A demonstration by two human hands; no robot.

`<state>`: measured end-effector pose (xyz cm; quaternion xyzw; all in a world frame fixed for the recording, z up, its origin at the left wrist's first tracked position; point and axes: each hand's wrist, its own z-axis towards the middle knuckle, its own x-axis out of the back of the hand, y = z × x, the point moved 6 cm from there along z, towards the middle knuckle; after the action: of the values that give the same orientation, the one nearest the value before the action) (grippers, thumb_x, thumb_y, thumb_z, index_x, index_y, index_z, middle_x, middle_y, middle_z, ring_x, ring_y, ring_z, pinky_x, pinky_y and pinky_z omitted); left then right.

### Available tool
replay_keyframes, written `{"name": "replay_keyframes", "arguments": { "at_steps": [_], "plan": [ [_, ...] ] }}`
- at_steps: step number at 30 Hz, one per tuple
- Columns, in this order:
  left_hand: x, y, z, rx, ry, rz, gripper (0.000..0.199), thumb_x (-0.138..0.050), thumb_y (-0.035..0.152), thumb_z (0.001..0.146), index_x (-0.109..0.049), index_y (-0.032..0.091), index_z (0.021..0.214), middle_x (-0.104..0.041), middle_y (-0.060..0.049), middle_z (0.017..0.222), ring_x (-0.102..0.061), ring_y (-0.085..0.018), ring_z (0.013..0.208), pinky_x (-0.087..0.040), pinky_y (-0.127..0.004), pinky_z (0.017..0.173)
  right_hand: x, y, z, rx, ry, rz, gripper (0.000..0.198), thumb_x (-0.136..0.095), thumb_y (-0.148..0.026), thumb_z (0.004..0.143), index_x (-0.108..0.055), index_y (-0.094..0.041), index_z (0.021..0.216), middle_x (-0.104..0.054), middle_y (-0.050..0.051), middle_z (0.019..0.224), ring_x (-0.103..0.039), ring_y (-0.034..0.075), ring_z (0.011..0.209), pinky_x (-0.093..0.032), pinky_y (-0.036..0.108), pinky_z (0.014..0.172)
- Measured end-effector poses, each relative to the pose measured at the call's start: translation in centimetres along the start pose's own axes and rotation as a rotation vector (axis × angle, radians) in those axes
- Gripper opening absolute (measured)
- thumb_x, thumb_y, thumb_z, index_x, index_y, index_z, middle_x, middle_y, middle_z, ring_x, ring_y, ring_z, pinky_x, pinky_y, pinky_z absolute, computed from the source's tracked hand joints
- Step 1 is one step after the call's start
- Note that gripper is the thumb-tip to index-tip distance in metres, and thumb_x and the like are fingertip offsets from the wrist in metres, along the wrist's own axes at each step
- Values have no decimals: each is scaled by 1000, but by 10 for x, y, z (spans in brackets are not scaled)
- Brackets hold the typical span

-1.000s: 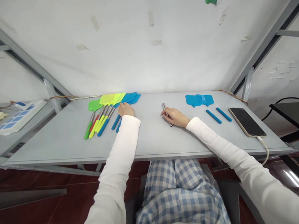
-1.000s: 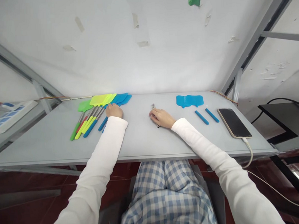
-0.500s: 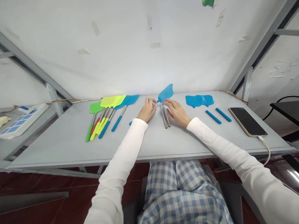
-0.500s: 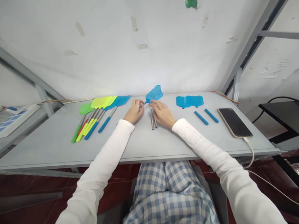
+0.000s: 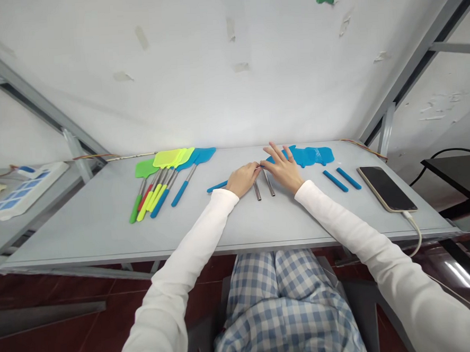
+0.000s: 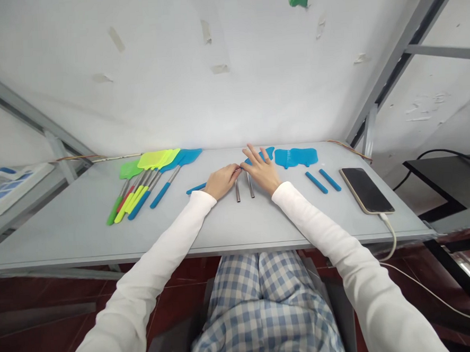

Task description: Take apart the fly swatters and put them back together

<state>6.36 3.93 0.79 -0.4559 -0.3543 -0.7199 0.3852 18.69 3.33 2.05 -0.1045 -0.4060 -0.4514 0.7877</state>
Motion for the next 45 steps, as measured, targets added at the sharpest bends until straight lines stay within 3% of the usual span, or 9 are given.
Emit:
{"name": "replay_keyframes", "arguments": {
  "at_steps": [6, 11, 15, 19, 23, 29, 35, 41, 45],
  "plan": [
    [10, 13, -2, 66, -38, 125, 43, -19, 39, 100, -50, 24, 126, -68, -9, 104, -67, -22, 89, -42, -29, 67, -1, 17, 0, 4, 8, -85, 33, -42, -14, 93, -66, -30, 111, -65, 7, 97, -57, 21, 103, -30, 43, 101],
    [14, 16, -2, 95, -20, 122, 45, -17, 38, 100, -51, 25, 126, -68, -9, 105, -66, -22, 91, -40, -28, 67, 5, 21, -2, 78, 110, -140, 34, -38, -18, 97, -63, -31, 116, -65, 3, 83, -54, 15, 78, -34, 36, 91],
    [17, 20, -4, 130, -22, -1, 34, -26, 35, 99, -56, 25, 113, -68, -7, 94, -65, -22, 85, -38, -29, 66, 13, 20, -3, 73, 181, -189, 26, -41, -19, 96, -66, -27, 94, -65, 1, 77, -53, 14, 74, -33, 34, 87],
    [27, 33, -9, 213, -38, -599, 21, -37, 34, 96, -53, 22, 89, -51, 1, 64, -52, -13, 58, -34, -22, 57, 26, 27, -6, 81, 299, -188, 25, -48, -18, 93, -62, -24, 74, -68, -1, 81, -59, 13, 85, -32, 34, 87],
    [33, 66, -20, 299, -355, -1518, 22, -45, 36, 92, -43, 20, 77, -23, 9, 54, -19, -5, 39, -17, -16, 40, 42, 38, -4, -19, 398, -157, 28, -47, -20, 93, -57, -22, 66, -69, 2, 88, -61, 16, 102, -31, 36, 93],
    [57, 95, -20, 433, -560, -2084, 14, -42, 16, 87, -48, 15, 75, -45, 1, 64, -45, -5, 52, -42, -16, 51, 43, 32, 7, -205, 210, -31, 35, -30, -28, 97, -63, -21, 105, -63, 13, 112, -57, 24, 107, -35, 41, 96],
    [42, 105, -13, 475, -643, -2037, 29, -45, 29, 90, -36, 18, 66, -22, 9, 56, -17, -1, 36, -12, -12, 31, 47, 28, 0, -267, 95, -1, 50, -39, -42, 95, -47, -21, 139, -53, 16, 123, -49, 30, 116, -34, 42, 100],
    [24, 98, -27, 436, -690, -1834, 21, -46, 26, 83, -33, 19, 67, -24, 9, 58, -16, -1, 36, -10, -10, 32, 79, 11, -15, 0, -63, 0, 54, -55, -38, 88, -43, -35, 141, -34, 10, 150, -27, 32, 139, -20, 50, 111],
    [21, 93, -31, 492, -734, -1713, 33, -42, 48, 87, -38, 19, 71, -26, 9, 57, -15, 0, 36, -7, -11, 32, 103, 6, -4, 149, -159, 27, 41, -60, -34, 86, -54, -33, 126, -38, 7, 148, -27, 30, 141, -19, 54, 111]
  ]
}}
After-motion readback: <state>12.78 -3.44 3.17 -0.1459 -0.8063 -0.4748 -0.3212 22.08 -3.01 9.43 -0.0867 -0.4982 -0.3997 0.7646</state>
